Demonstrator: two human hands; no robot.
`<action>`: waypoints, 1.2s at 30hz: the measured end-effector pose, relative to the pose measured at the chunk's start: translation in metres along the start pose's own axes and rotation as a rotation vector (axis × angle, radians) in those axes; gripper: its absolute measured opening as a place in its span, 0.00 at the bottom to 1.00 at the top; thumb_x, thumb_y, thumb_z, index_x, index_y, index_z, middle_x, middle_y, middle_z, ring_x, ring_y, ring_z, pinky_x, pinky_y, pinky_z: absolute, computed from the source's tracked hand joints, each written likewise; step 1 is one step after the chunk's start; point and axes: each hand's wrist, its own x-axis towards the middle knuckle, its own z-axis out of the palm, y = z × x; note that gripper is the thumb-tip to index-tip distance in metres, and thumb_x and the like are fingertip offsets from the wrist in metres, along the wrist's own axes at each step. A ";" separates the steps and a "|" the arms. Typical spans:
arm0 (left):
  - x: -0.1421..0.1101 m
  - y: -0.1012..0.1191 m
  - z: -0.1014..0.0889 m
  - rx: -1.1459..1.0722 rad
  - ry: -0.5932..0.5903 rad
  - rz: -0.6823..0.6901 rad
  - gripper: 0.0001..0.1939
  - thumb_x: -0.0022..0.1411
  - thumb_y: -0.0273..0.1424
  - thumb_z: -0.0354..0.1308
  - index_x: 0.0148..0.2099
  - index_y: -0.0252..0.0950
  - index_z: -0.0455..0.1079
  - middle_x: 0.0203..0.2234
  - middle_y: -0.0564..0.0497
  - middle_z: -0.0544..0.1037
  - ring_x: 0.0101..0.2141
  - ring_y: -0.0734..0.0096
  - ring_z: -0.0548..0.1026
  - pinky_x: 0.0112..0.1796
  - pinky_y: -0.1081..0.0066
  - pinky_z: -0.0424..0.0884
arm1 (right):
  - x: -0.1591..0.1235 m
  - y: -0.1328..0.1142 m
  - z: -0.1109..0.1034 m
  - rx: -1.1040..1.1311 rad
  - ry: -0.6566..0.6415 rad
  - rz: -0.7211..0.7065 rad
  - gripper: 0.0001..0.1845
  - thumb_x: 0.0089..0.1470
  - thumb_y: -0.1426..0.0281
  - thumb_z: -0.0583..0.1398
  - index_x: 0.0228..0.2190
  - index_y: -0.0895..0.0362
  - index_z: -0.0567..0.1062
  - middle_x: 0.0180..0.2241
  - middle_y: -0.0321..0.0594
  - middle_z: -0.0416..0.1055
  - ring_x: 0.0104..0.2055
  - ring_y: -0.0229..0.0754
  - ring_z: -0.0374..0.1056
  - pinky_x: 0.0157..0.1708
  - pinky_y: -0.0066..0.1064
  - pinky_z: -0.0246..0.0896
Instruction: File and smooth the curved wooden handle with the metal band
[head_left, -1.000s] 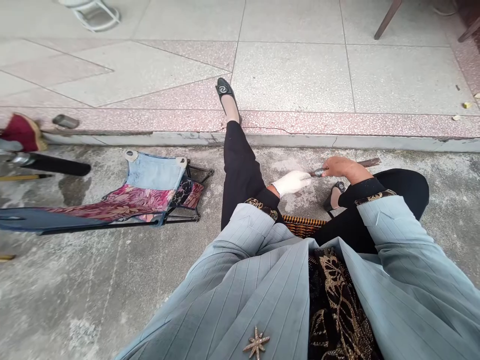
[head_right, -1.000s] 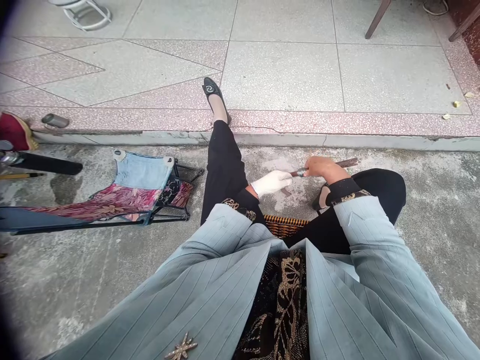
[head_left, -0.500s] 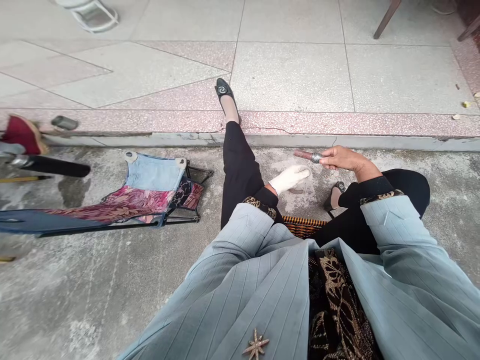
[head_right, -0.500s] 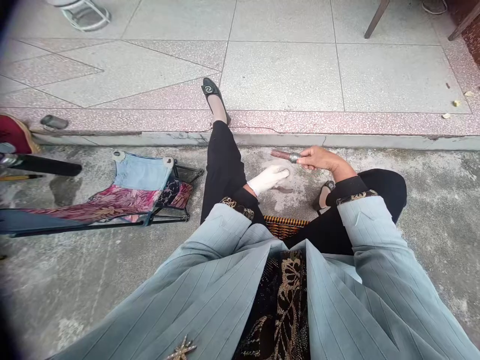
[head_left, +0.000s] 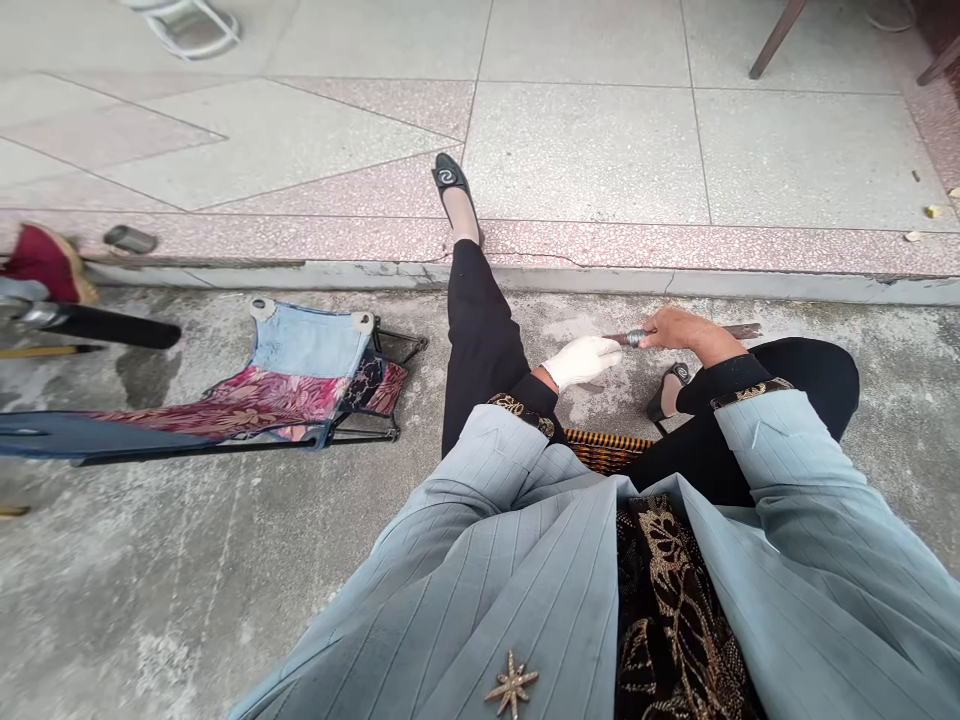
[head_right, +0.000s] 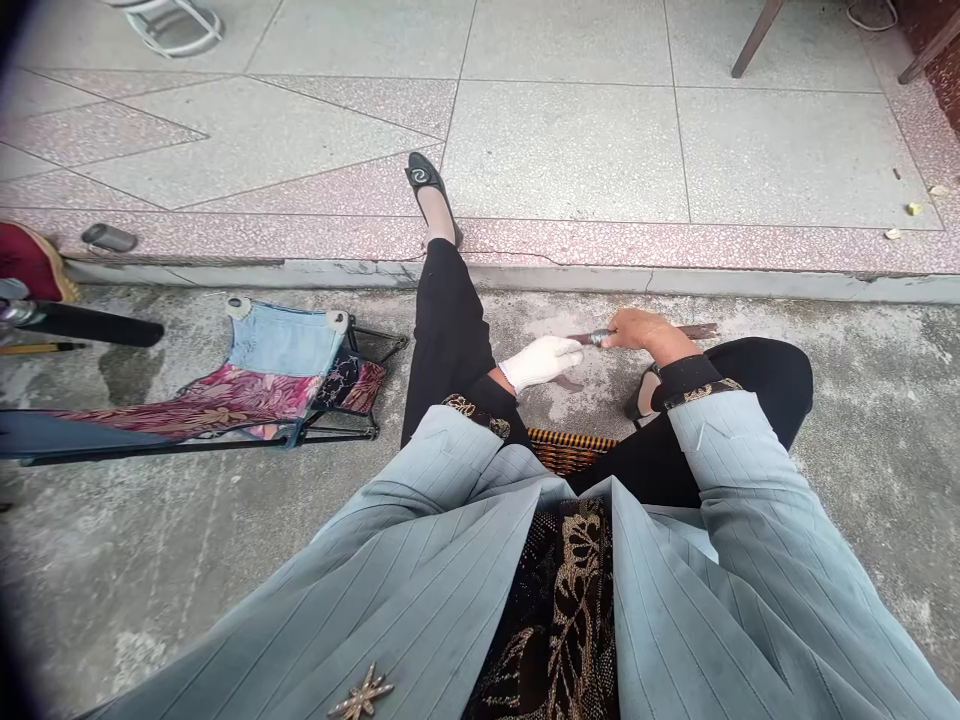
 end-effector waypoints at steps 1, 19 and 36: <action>-0.001 0.000 0.000 0.012 -0.013 0.005 0.14 0.66 0.35 0.50 0.29 0.36 0.68 0.24 0.52 0.70 0.28 0.70 0.66 0.32 0.70 0.58 | 0.000 -0.001 0.002 0.000 -0.068 -0.005 0.14 0.59 0.60 0.63 0.27 0.57 0.76 0.27 0.41 0.74 0.29 0.41 0.67 0.33 0.34 0.55; 0.001 0.002 0.007 -0.513 -0.017 -0.044 0.15 0.68 0.40 0.51 0.35 0.34 0.68 0.22 0.56 0.65 0.23 0.78 0.64 0.27 0.76 0.60 | -0.024 0.006 -0.015 0.638 0.197 -0.138 0.20 0.52 0.53 0.67 0.28 0.58 0.76 0.22 0.34 0.67 0.23 0.33 0.58 0.26 0.29 0.54; -0.001 -0.001 -0.002 -0.602 0.079 0.009 0.16 0.63 0.42 0.56 0.33 0.34 0.68 0.25 0.54 0.69 0.25 0.76 0.63 0.29 0.73 0.61 | -0.033 0.010 -0.017 0.517 -0.370 -0.475 0.26 0.47 0.47 0.68 0.31 0.59 0.78 0.23 0.31 0.68 0.24 0.32 0.57 0.27 0.30 0.52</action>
